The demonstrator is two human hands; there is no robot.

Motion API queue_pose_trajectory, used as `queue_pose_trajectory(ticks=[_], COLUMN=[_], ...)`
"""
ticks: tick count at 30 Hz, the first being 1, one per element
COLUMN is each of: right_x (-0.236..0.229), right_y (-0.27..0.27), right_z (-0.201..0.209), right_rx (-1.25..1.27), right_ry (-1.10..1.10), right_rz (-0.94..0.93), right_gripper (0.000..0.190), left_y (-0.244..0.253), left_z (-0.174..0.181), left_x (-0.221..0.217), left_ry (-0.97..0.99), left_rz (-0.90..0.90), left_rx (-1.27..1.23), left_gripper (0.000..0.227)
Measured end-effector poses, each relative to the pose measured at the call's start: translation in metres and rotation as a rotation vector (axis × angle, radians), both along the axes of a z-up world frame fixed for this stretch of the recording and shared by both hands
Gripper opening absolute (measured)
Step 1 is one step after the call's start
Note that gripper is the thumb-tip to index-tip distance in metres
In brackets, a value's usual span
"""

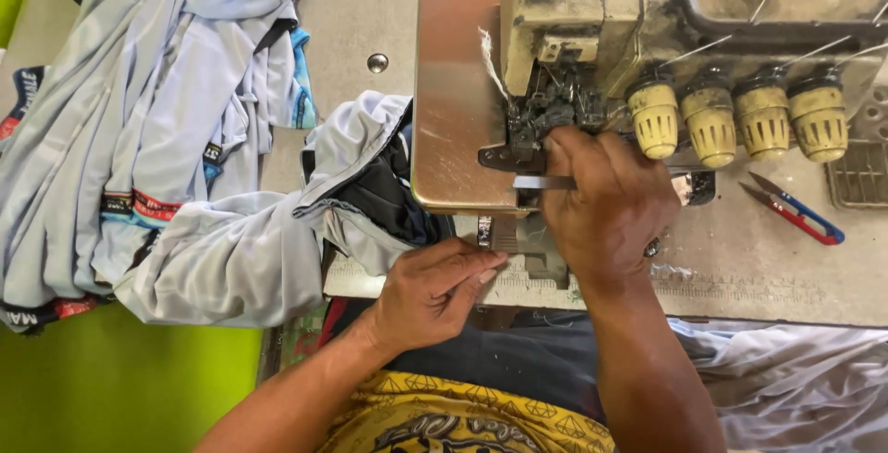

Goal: Threading an industrial overlock sewing machine using tweezers to guide thread through various internal components and needles.

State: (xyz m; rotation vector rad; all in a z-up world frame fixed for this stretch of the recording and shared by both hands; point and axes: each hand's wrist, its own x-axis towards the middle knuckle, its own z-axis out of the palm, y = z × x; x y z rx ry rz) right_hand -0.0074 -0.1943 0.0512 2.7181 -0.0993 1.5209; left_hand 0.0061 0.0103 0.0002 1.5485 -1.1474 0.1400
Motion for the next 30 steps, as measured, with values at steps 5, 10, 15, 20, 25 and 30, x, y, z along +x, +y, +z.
queue_pose_trajectory(ticks=[5, 10, 15, 20, 25, 30], right_x=[-0.027, -0.071, -0.096, -0.117, -0.133, -0.138], right_y=[-0.014, -0.006, 0.013, 0.026, 0.024, 0.010], right_z=[-0.007, -0.013, 0.002, 0.007, 0.001, -0.030], right_rx=[0.242, 0.524, 0.568, 0.692, 0.820, 1.073], right_ry=[0.088, 0.046, 0.111, 0.111, 0.125, -0.002], right_rz=[0.160, 0.230, 0.453, 0.499, 0.594, 0.762], right_gripper=[0.020, 0.015, 0.013, 0.012, 0.015, 0.002], left_y=[0.000, -0.006, -0.019, -0.037, -0.042, -0.046], left_z=[0.000, 0.008, 0.038, 0.075, 0.078, 0.054], left_x=[0.000, -0.003, -0.010, -0.007, -0.019, -0.031], left_ry=[0.003, 0.026, -0.314, -0.444, -0.546, -0.489], left_rz=[0.022, 0.006, 0.038, -0.064, -0.067, -0.086], left_rx=[-0.033, -0.055, -0.044, -0.035, -0.076, -0.113], left_gripper=[0.021, 0.021, 0.031, 0.018, 0.015, 0.003])
